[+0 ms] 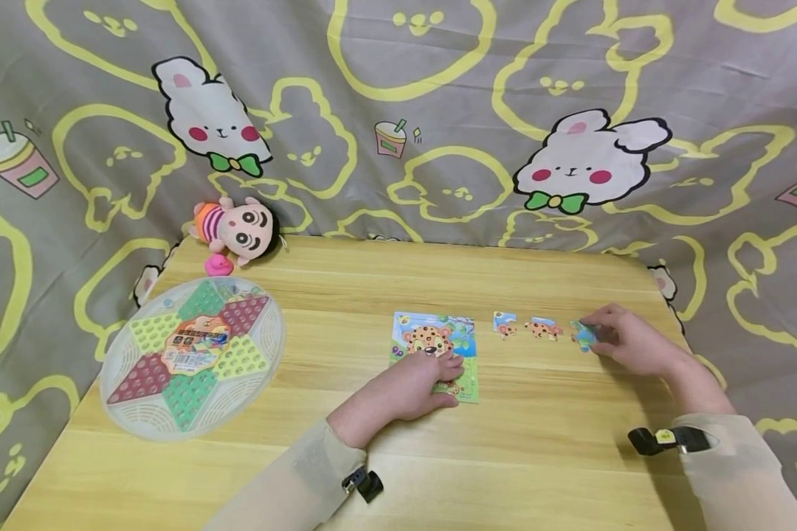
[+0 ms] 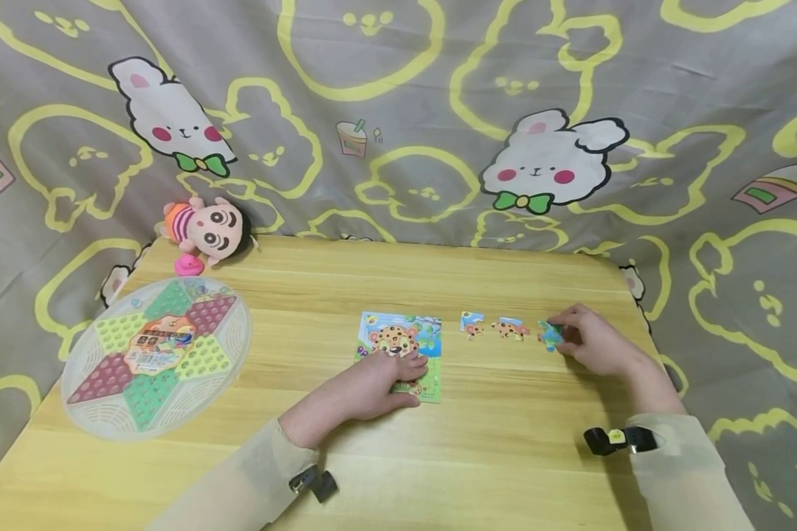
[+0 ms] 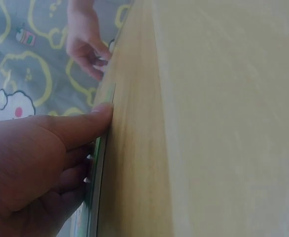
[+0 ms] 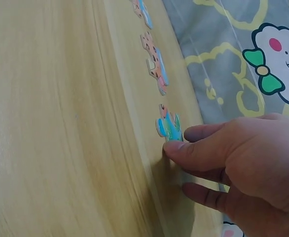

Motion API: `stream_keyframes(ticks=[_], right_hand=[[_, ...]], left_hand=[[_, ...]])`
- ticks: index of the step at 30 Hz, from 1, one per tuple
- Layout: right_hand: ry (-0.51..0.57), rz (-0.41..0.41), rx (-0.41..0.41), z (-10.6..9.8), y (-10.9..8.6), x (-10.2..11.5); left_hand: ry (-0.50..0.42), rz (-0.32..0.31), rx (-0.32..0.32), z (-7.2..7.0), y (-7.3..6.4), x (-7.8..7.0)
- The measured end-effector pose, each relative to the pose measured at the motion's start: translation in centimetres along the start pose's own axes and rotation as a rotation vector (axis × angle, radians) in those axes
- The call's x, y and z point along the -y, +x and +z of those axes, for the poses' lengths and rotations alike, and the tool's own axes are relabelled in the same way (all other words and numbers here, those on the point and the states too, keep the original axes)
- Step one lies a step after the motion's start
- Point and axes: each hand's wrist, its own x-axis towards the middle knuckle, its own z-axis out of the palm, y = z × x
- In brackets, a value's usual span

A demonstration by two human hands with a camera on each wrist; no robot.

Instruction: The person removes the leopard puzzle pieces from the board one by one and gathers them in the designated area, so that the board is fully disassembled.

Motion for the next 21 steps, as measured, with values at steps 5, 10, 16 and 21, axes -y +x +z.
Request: stream_keyframes(ticks=[5,10,16,21], right_hand=[[-0.004,0.008,0.016,-0.3,-0.1,0.5],[0.01,-0.003,0.014,-0.6,-0.2,1.6],[0.017,-0.017,0.004,-1.2,0.2,3.9],[-0.007,-0.112,-0.045,-1.3,1.0,5.9]], left_hand=[[0.043,0.008,0.015,-0.2,-0.1,-0.3],[0.132,0.018,0.03,-0.5,-0.1,-0.6],[0.251,0.038,0.052,-0.7,0.0,-0.9],[0.298,0.061,0.045,-0.9,-0.1,-1.1]])
